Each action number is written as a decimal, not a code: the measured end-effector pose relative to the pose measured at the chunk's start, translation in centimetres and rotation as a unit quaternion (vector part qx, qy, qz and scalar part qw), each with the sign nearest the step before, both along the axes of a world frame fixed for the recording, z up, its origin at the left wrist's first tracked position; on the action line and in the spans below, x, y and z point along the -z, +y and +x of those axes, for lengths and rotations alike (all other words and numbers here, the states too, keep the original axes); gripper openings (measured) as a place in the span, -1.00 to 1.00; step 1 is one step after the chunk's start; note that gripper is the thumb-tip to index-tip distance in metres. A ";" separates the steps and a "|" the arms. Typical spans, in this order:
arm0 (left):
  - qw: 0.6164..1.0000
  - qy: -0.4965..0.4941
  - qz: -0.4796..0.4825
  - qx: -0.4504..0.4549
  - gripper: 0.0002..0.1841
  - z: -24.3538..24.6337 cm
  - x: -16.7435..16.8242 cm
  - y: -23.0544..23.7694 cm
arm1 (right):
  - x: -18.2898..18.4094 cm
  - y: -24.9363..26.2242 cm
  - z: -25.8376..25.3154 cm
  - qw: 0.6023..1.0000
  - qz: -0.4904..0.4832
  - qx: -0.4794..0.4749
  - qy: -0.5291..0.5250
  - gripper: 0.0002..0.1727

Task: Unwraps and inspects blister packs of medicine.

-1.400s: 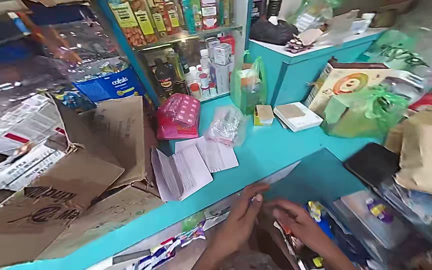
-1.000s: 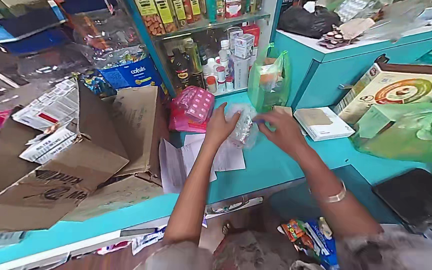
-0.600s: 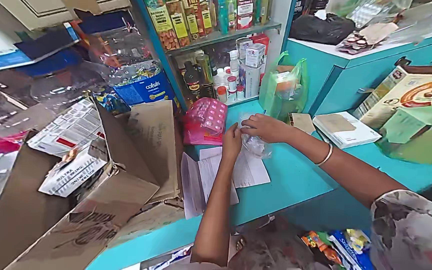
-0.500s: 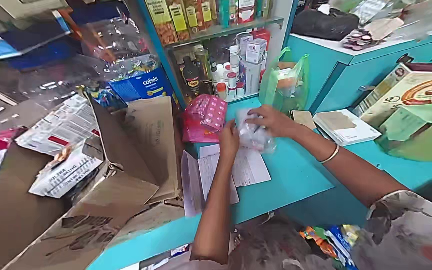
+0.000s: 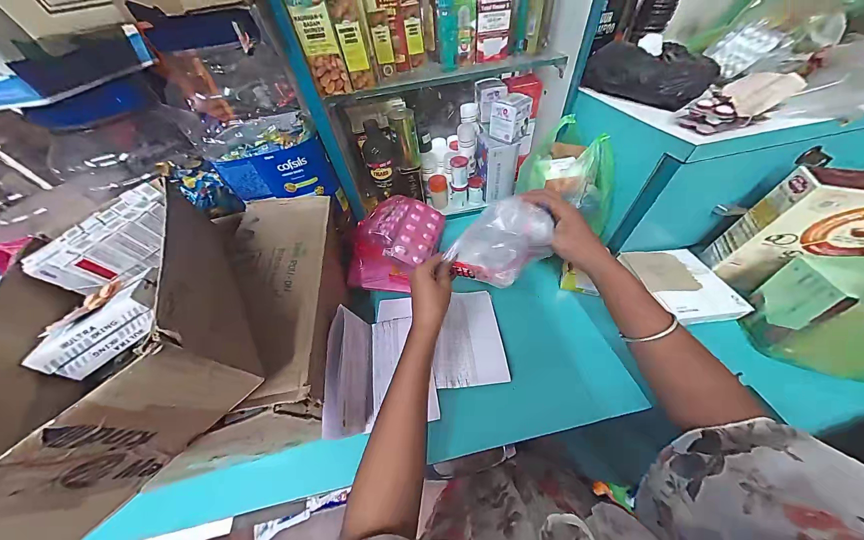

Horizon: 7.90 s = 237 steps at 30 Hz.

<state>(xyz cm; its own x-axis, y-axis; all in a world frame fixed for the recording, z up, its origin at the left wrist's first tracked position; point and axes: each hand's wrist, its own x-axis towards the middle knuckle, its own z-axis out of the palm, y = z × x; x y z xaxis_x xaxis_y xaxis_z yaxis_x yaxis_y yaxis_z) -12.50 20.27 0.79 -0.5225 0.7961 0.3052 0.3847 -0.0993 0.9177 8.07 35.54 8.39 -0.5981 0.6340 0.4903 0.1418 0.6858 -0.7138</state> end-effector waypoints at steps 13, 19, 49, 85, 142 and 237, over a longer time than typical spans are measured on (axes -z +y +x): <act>0.983 0.116 -0.055 -0.129 -0.73 1.5 -0.7 3.4 | -4.8 -2.5 3.3 0.868 -0.184 0.022 0.460 -0.58; 0.985 0.135 -0.103 0.027 -0.47 4.1 -5.1 -0.7 | -1.9 -8.6 4.5 0.936 -0.243 0.054 0.247 -0.66; 0.873 -0.390 0.163 0.242 -0.39 7.9 0.9 -10.1 | 2.7 -12.7 6.1 0.777 -0.562 -0.246 0.138 -0.80; 0.848 -0.509 0.077 0.128 -0.49 9.1 -4.2 -9.2 | 2.8 -14.3 6.1 0.959 -0.267 0.013 0.094 -0.71; 0.596 -0.594 0.277 0.464 -0.32 7.7 0.4 -9.5 | 4.6 -16.8 5.3 0.920 -0.329 -0.211 -0.029 -0.70; 0.784 -0.590 -0.068 0.181 -0.82 11.1 -1.7 -7.7 | -11.7 -13.3 7.0 0.939 -0.200 -0.057 0.273 -0.80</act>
